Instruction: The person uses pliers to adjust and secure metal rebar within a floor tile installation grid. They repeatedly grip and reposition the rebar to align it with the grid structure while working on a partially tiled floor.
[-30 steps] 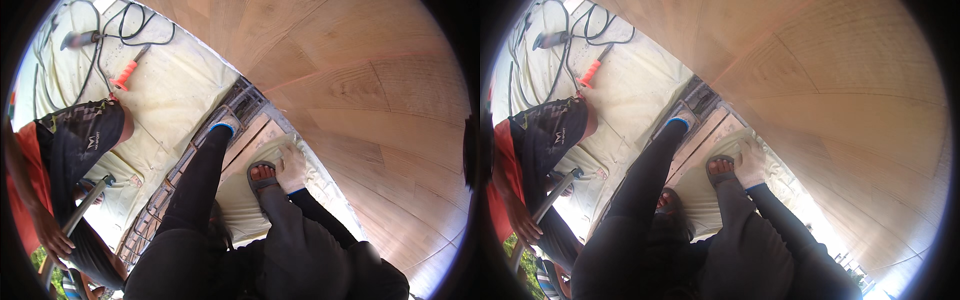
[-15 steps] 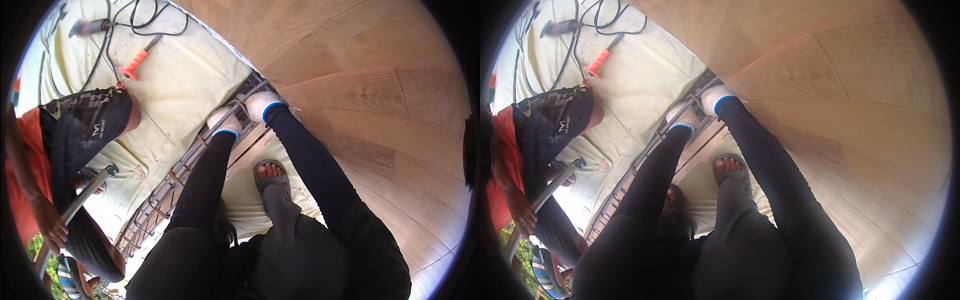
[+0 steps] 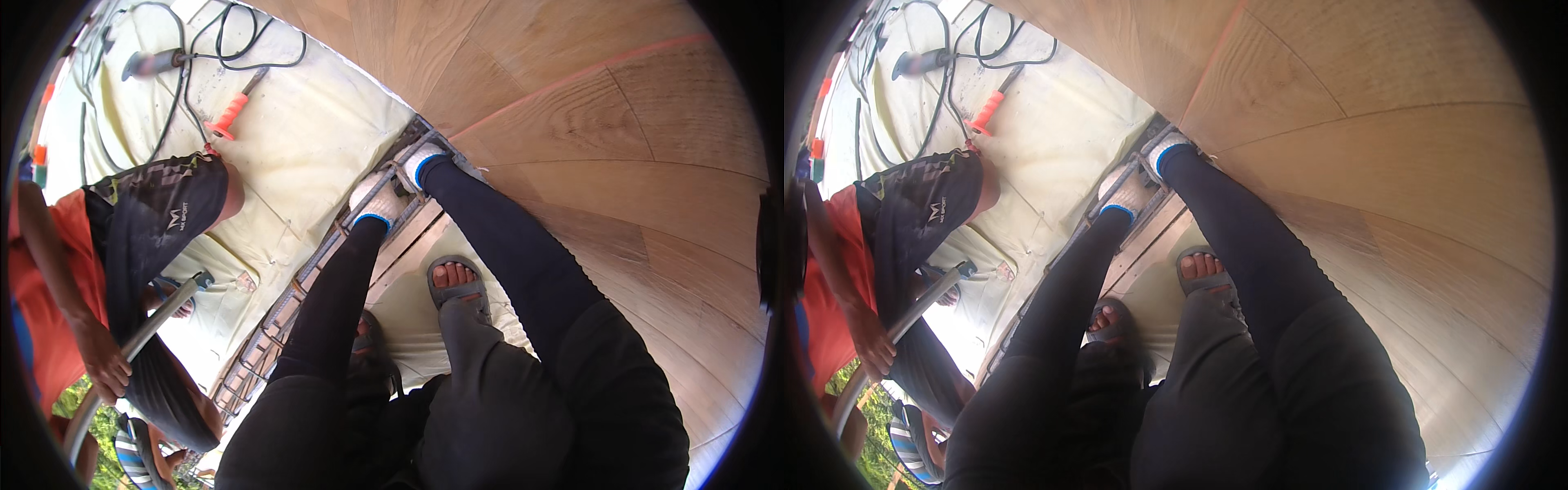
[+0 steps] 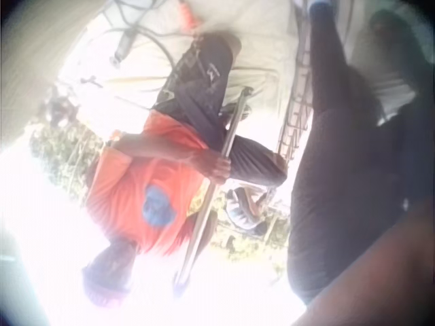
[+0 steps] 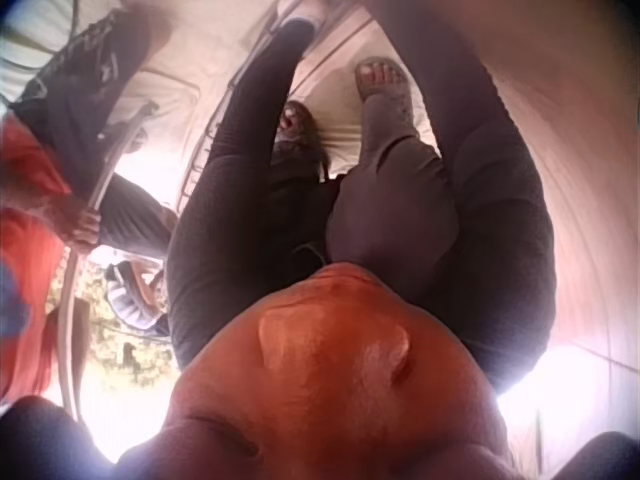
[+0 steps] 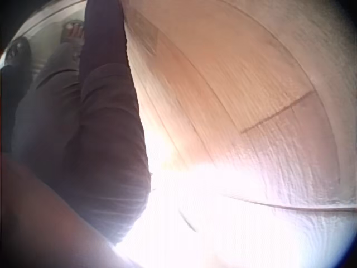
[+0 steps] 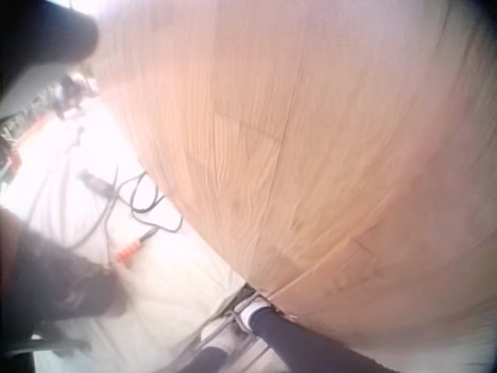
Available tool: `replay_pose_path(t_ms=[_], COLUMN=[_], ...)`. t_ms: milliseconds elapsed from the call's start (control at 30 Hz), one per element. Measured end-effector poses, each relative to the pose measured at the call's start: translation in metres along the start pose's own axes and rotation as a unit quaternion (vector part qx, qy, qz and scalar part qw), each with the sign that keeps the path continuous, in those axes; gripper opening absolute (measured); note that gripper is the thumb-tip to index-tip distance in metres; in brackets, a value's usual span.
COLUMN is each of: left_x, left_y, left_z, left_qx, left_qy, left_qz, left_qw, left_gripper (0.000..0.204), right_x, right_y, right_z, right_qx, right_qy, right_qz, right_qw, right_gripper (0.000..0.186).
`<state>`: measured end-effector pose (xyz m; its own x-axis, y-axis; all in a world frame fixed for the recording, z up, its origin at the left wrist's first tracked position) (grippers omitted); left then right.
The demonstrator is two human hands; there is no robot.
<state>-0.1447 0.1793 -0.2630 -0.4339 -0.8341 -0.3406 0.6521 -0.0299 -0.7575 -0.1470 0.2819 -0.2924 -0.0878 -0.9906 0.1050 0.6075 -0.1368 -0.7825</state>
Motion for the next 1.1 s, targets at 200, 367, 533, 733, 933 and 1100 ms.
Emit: replay_pose_path(t_ms=[200,367,533,733,933,1100], left_x=[-0.005,-0.005,0.024,0.074,0.085,0.107], left_y=[-0.008,-0.01,0.008,0.09,0.13,0.139], left_z=[0.006,0.007,0.02,0.014,-0.01,-0.039], left_qx=[-0.04,-0.047,-0.065,0.023,0.029,-0.027], left_qy=[0.031,0.021,-0.144,-0.308,-0.272,-0.228], left_qz=[-0.018,0.053,0.236,0.358,0.471,0.567], left_qw=[0.999,0.997,0.959,0.881,0.839,0.791], left_gripper=[0.088,0.082,0.067,0.101,0.074,0.051], right_x=[-0.005,-0.02,-0.016,-0.018,-0.018,-0.008], right_y=[0.008,0.013,0.019,0.019,0.011,0.007], right_z=[-0.027,-0.037,-0.034,-0.032,-0.032,-0.04], right_qx=[0.013,0.01,0.01,0.015,0.015,0.012], right_qy=[0.02,0.043,0.031,0.026,0.024,0.015], right_qz=[-0.016,-0.028,-0.04,-0.054,-0.058,-0.049], right_qw=[1.0,0.999,0.999,0.998,0.998,0.999], right_gripper=[0.033,0.033,0.033,0.034,0.034,0.034])
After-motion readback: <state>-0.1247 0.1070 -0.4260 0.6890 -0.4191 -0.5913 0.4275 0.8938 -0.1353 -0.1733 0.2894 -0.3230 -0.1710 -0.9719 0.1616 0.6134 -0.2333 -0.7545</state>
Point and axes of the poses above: each hand's wrist, its own z-axis away from the middle knuckle, its own y-axis out of the palm, x = y × z, the point moved 10 cm from there along -z, towards the middle knuckle, and after that the axes turned 2 degrees about y, right-handed, at the moved point
